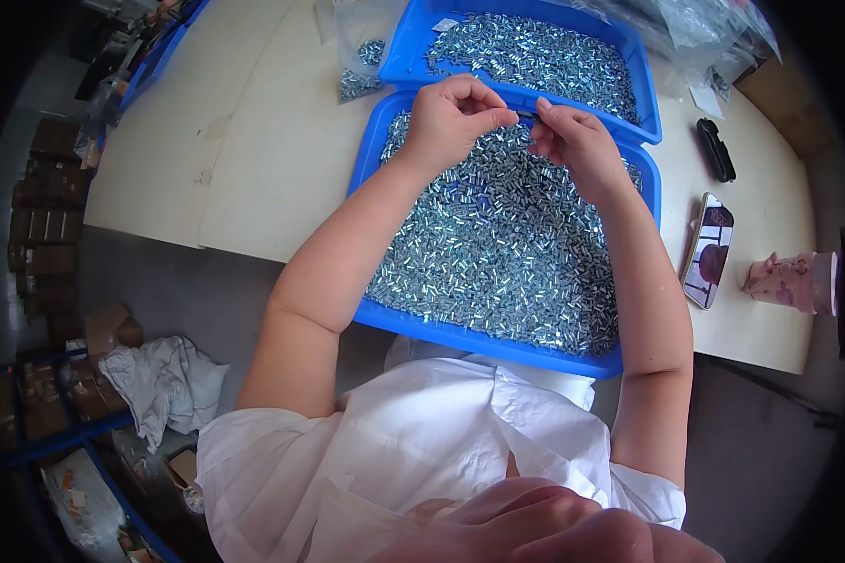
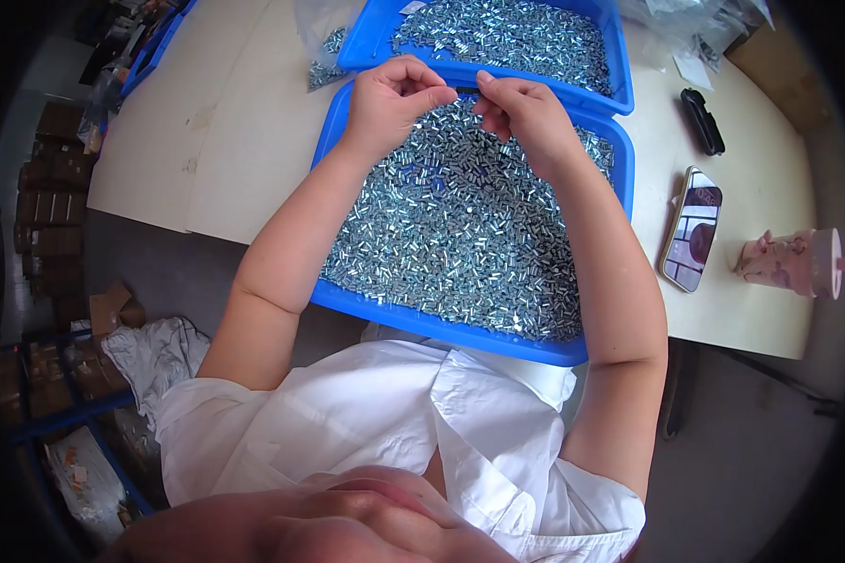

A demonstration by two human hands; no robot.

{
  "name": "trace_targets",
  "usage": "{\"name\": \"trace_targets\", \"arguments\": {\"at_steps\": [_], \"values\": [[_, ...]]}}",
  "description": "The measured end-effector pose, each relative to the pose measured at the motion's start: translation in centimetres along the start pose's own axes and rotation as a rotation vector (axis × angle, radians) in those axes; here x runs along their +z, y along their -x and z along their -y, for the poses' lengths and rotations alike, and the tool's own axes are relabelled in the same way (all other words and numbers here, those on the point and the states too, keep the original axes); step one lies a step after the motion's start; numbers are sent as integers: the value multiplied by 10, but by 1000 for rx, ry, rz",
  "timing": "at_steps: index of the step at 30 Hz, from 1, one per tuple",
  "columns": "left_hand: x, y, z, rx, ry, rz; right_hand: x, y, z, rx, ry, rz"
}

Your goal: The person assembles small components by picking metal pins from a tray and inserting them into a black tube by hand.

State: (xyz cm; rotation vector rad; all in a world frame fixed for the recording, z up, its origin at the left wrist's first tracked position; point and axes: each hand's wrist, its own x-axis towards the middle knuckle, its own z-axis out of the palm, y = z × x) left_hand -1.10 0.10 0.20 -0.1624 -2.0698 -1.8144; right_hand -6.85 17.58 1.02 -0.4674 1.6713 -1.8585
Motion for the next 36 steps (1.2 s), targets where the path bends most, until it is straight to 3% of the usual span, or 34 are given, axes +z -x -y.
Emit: {"name": "trace_targets", "arguments": {"at_steps": [5,11,13,19,23,25,36], "values": [[-1,-1,3,-63,-24,18,1,-1,-1,8,92,-33],[-4,0,-4,-220,-321,184,1,-2,-3,-34,125,-44],[0,1,2,-61,-254,118,1,-1,-1,-23,119,-60],[3,1,7,80,-198,58,0,1,2,-12,115,-70],[-2,0,5,-2,-244,50,-1,-2,-1,-46,114,-47],[-5,-1,4,-78,-337,144,0,-2,-2,-55,135,-44],[0,1,2,91,-394,42,0,0,-2,-85,253,-88]]}}
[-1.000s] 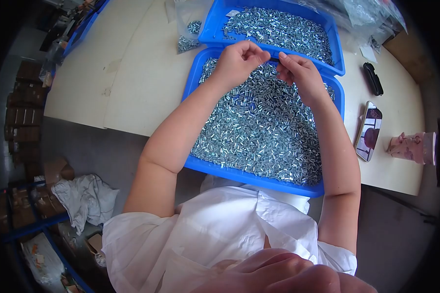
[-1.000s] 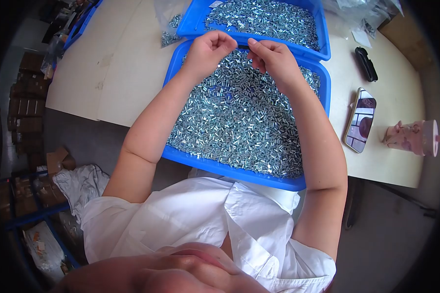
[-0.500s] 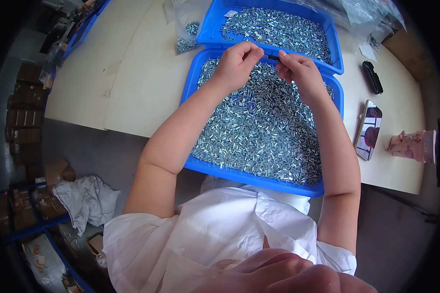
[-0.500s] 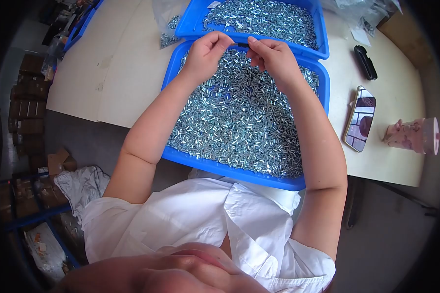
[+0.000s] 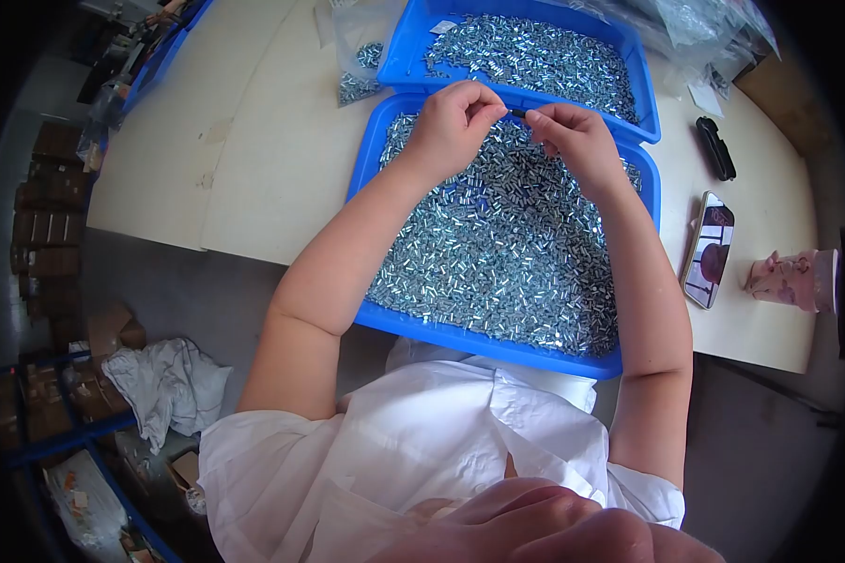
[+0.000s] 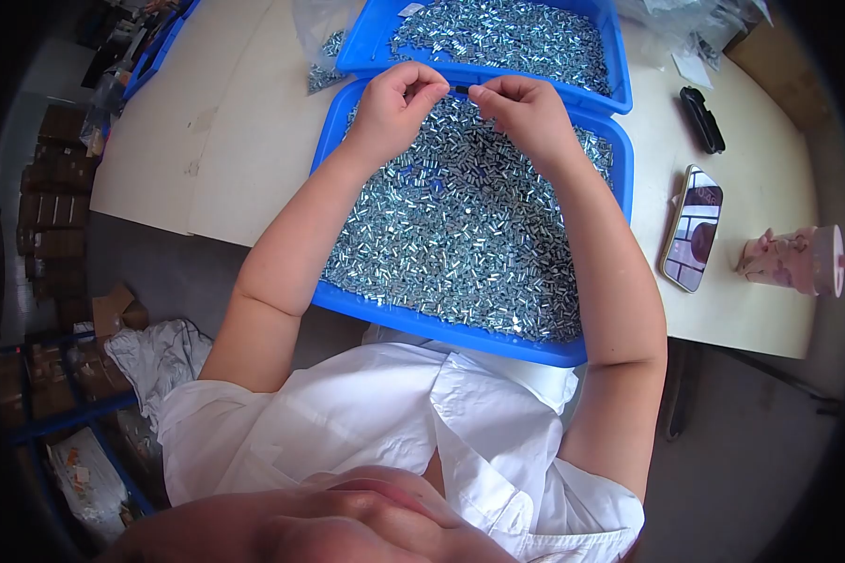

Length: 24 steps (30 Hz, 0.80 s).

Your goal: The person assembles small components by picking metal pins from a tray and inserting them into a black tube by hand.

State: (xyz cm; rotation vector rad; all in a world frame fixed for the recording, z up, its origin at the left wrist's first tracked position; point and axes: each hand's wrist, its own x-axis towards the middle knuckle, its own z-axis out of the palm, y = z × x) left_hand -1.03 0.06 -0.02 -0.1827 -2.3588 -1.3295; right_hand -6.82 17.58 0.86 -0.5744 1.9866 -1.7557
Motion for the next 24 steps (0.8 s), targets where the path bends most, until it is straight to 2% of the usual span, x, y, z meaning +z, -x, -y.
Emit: {"name": "trace_targets", "arguments": {"at_steps": [2,4,5,7,11,13,17,22,24], "values": [[-1,0,-2,-5,-13,4,2,-1,-4,-61,91,-50],[-1,1,-5,25,-79,5,5,-3,-13,-359,240,-93],[-1,1,-6,24,-79,5,5,-2,-13,-358,239,-93],[-1,1,-6,32,-152,13,5,0,-9,-379,459,-101],[-3,1,-9,-3,-190,29,5,3,-1,-434,511,-126],[-5,1,-10,-206,-80,145,5,4,0,-492,535,-155],[2,0,3,-168,150,49,5,4,0,-457,523,-163],[-1,1,-1,-68,-68,137,4,4,1,-448,541,-171],[-4,0,-5,-114,-85,161,4,3,1,-452,533,-164]]}}
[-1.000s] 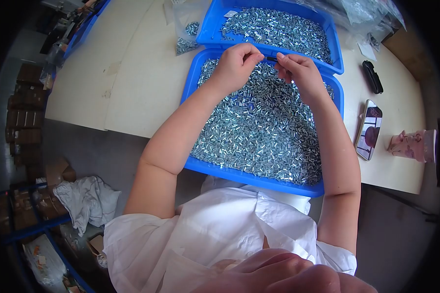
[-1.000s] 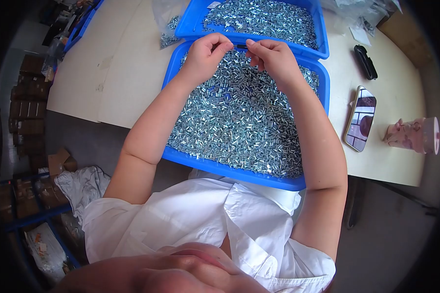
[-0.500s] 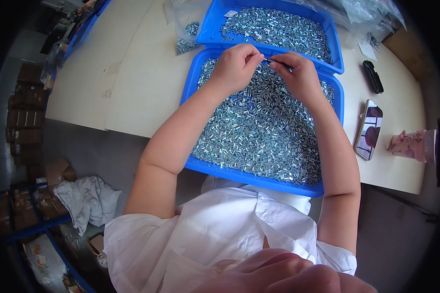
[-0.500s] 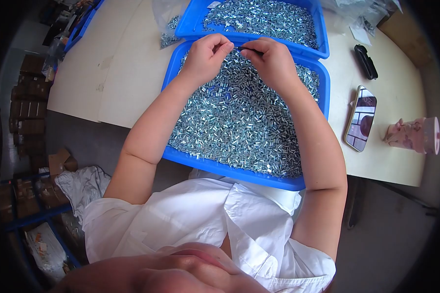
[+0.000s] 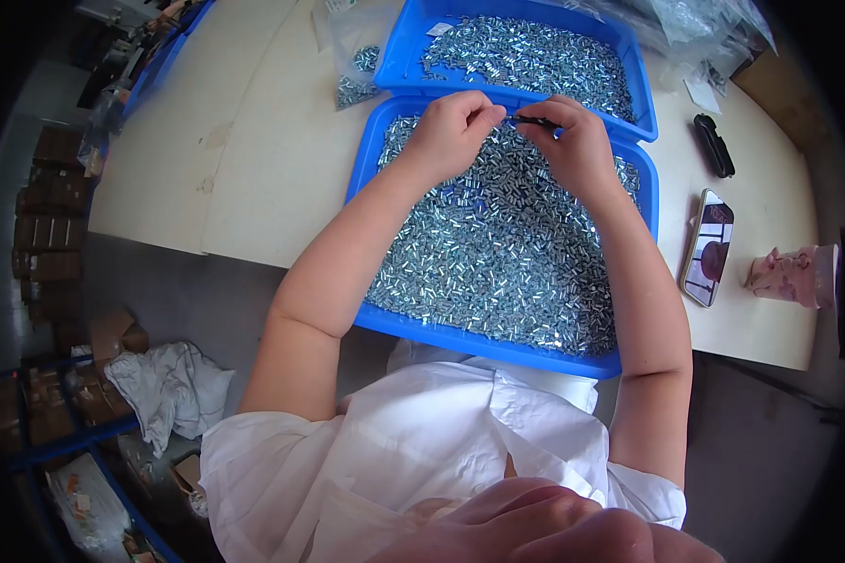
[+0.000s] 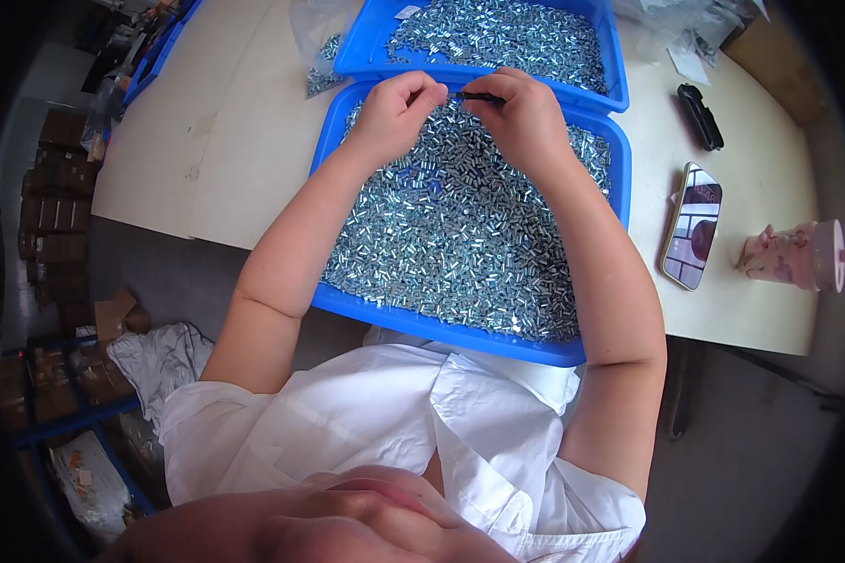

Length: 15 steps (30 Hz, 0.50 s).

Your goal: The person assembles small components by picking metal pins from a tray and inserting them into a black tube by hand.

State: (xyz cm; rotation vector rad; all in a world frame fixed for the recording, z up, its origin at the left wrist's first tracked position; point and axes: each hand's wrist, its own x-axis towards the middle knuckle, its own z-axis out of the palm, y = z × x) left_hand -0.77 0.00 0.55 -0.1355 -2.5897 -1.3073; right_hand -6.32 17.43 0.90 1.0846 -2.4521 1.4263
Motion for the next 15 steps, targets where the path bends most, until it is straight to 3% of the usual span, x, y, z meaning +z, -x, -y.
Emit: {"name": "trace_targets", "arguments": {"at_steps": [2,4,7,10,15], "values": [[1,-1,2,-44,-13,25,0,0,0,-4,-6,2],[7,-3,9,-28,236,-65,0,1,1,-7,-2,-6],[6,0,7,37,72,-81,0,1,1,4,-10,-10],[0,0,1,-90,45,15,0,0,1,11,1,-7],[4,-1,5,-24,98,-44,0,0,1,16,-4,0]]}}
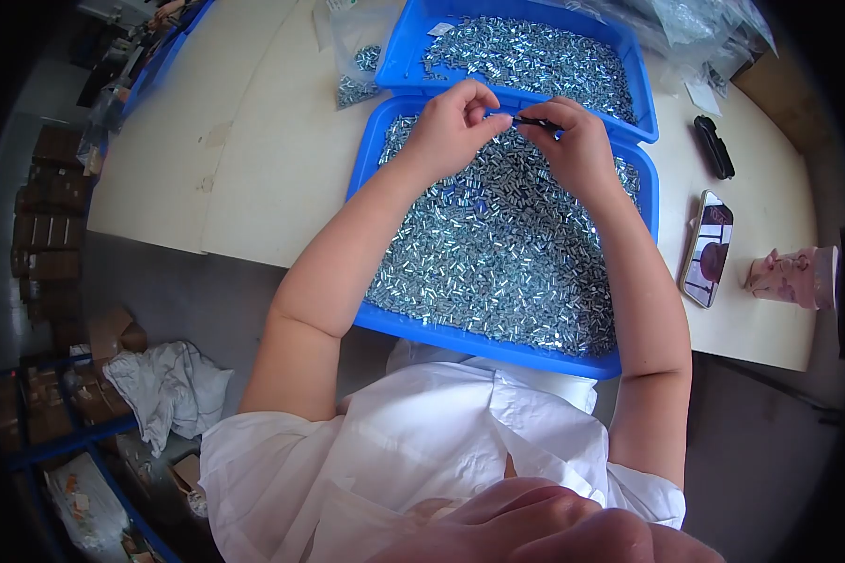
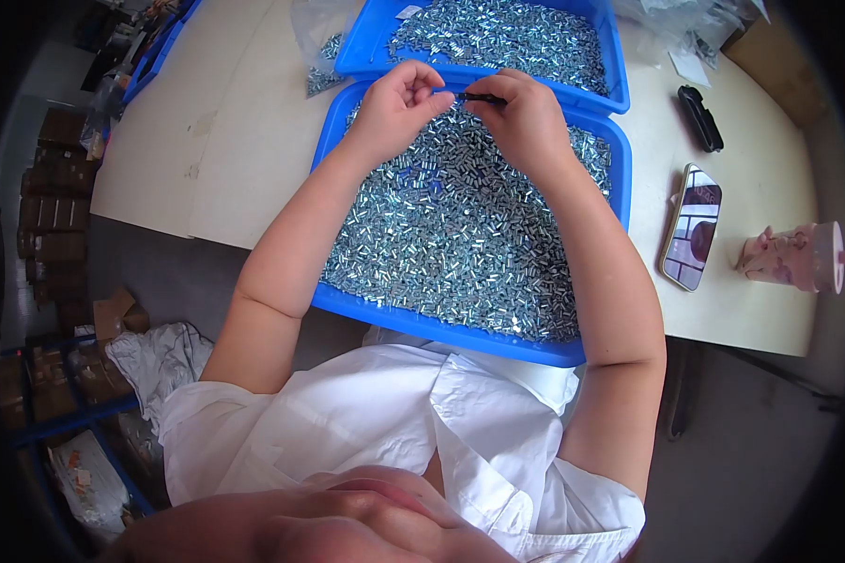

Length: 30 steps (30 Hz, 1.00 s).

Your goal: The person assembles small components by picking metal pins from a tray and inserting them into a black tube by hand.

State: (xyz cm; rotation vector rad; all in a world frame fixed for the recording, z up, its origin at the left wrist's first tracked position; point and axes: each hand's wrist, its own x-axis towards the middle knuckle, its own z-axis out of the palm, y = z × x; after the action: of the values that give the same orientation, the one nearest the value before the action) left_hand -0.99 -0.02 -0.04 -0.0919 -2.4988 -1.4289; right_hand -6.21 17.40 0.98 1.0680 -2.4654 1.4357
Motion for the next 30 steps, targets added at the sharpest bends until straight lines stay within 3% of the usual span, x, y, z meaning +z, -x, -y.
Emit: {"name": "trace_targets", "arguments": {"at_steps": [8,11,14,20,23,25,26,27,29,30], "values": [[-4,-3,4,-76,-85,89,1,0,-1,10,-1,11],[0,-2,2,-15,148,-20,0,0,-2,5,4,2],[-3,1,-1,32,-42,32,0,0,-2,-12,28,8],[-7,-2,0,-125,-67,73,0,0,-2,19,22,1],[-6,-6,7,-97,96,3,1,-1,-3,25,39,3],[-14,-5,5,-443,765,70,3,0,-5,24,-1,-30],[-18,-9,14,-422,925,168,3,0,-5,24,-1,-30],[-16,-9,17,-422,926,168,4,0,-5,53,-43,-48],[-13,-8,9,-580,1302,129,7,0,-6,83,-83,-67],[-11,-7,5,-580,1303,130,8,0,-6,71,-113,-73]]}}
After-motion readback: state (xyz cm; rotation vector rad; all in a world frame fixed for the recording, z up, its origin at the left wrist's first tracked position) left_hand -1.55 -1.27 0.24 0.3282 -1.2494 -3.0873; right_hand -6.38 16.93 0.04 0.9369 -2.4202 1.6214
